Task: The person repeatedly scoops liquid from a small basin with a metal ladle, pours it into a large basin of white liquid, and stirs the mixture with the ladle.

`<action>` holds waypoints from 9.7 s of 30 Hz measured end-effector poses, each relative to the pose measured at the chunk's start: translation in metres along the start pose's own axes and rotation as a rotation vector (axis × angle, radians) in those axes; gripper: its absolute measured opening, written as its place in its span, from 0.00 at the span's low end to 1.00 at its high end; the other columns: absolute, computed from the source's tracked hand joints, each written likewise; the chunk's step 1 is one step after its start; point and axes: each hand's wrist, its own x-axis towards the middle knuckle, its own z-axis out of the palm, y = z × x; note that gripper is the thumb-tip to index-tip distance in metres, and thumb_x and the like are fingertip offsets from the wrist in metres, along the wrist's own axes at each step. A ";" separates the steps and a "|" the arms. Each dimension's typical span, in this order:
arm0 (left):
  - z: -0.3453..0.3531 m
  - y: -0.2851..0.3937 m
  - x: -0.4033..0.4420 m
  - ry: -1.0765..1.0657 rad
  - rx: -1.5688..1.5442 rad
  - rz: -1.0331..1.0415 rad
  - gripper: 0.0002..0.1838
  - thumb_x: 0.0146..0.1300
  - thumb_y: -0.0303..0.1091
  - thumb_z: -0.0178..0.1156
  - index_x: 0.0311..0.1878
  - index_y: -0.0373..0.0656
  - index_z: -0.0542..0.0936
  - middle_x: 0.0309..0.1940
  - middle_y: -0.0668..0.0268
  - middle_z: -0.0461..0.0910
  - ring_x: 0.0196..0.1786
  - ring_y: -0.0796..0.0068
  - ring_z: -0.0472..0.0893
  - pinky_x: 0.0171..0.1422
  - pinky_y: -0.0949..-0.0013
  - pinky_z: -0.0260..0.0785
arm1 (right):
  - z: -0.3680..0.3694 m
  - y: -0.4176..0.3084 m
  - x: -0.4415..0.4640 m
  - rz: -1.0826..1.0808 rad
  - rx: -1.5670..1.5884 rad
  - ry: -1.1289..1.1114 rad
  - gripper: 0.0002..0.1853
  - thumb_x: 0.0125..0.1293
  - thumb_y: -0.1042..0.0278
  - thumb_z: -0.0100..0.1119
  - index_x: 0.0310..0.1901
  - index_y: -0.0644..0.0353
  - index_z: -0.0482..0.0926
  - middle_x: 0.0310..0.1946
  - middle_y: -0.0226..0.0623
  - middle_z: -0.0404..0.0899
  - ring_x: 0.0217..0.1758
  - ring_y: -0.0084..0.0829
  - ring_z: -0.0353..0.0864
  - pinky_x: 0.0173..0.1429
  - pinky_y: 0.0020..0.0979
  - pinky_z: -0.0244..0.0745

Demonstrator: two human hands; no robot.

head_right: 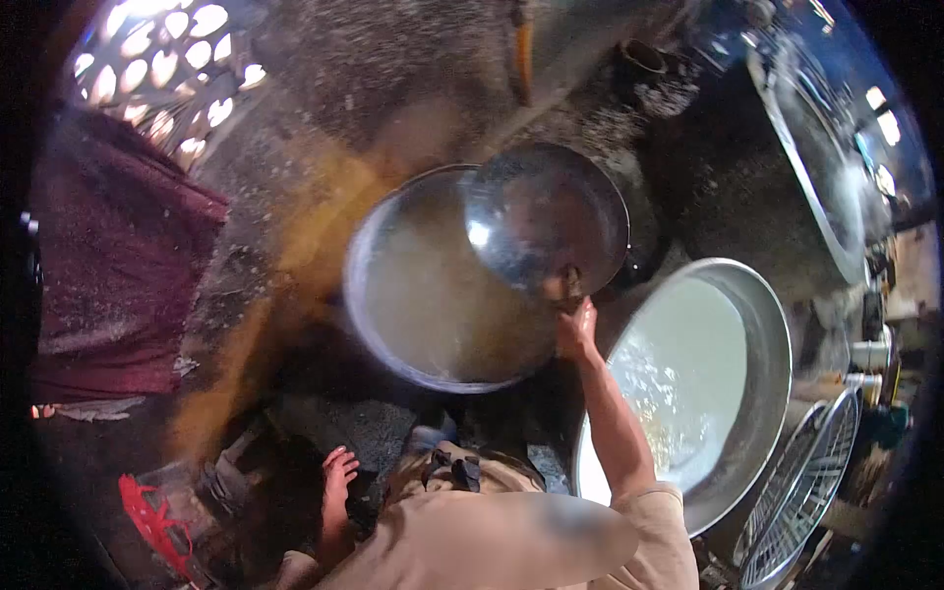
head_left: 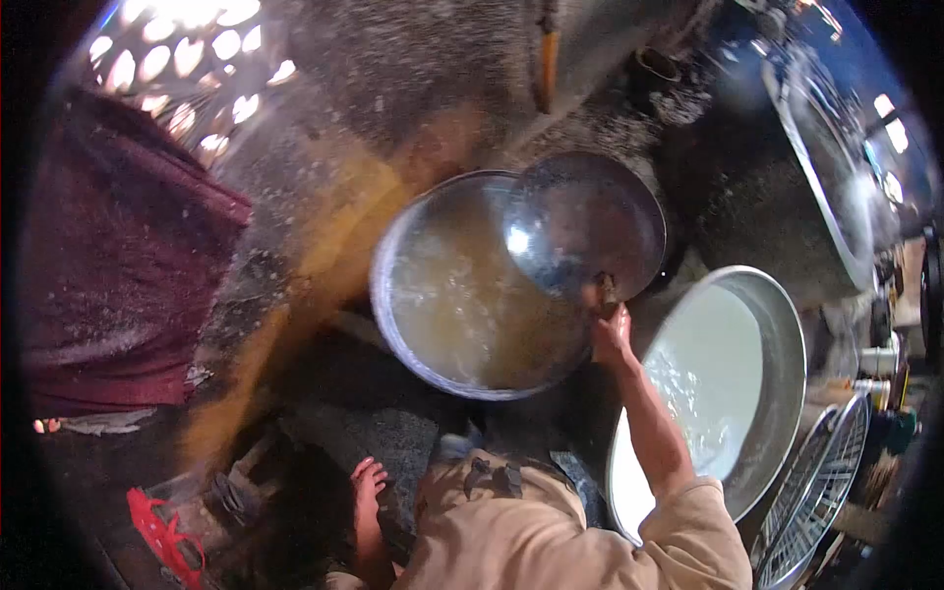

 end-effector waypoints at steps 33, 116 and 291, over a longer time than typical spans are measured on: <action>-0.016 -0.041 -0.001 0.168 -0.148 -0.045 0.16 0.61 0.39 0.53 0.51 0.44 0.74 0.42 0.59 0.78 0.40 0.64 0.79 0.41 0.57 0.73 | 0.031 -0.013 -0.117 0.515 -0.187 -0.648 0.08 0.59 0.73 0.61 0.30 0.63 0.71 0.22 0.31 0.71 0.20 0.24 0.73 0.21 0.29 0.68; -0.097 -0.042 -0.018 0.283 -0.238 -0.144 0.18 0.61 0.38 0.56 0.55 0.47 0.72 0.39 0.63 0.78 0.35 0.68 0.79 0.33 0.66 0.71 | 0.146 0.238 -0.037 0.725 0.115 -0.427 0.06 0.56 0.72 0.58 0.25 0.57 0.72 0.16 0.30 0.69 0.16 0.28 0.71 0.18 0.33 0.65; 0.420 0.005 -0.189 -0.811 1.201 1.040 0.37 0.56 0.41 0.60 0.67 0.37 0.59 0.44 0.42 0.78 0.51 0.43 0.76 0.56 0.52 0.67 | -0.265 -0.108 -0.195 -0.156 -1.147 0.398 0.26 0.48 0.72 0.56 0.54 0.59 0.71 0.37 0.56 0.79 0.42 0.54 0.79 0.48 0.47 0.76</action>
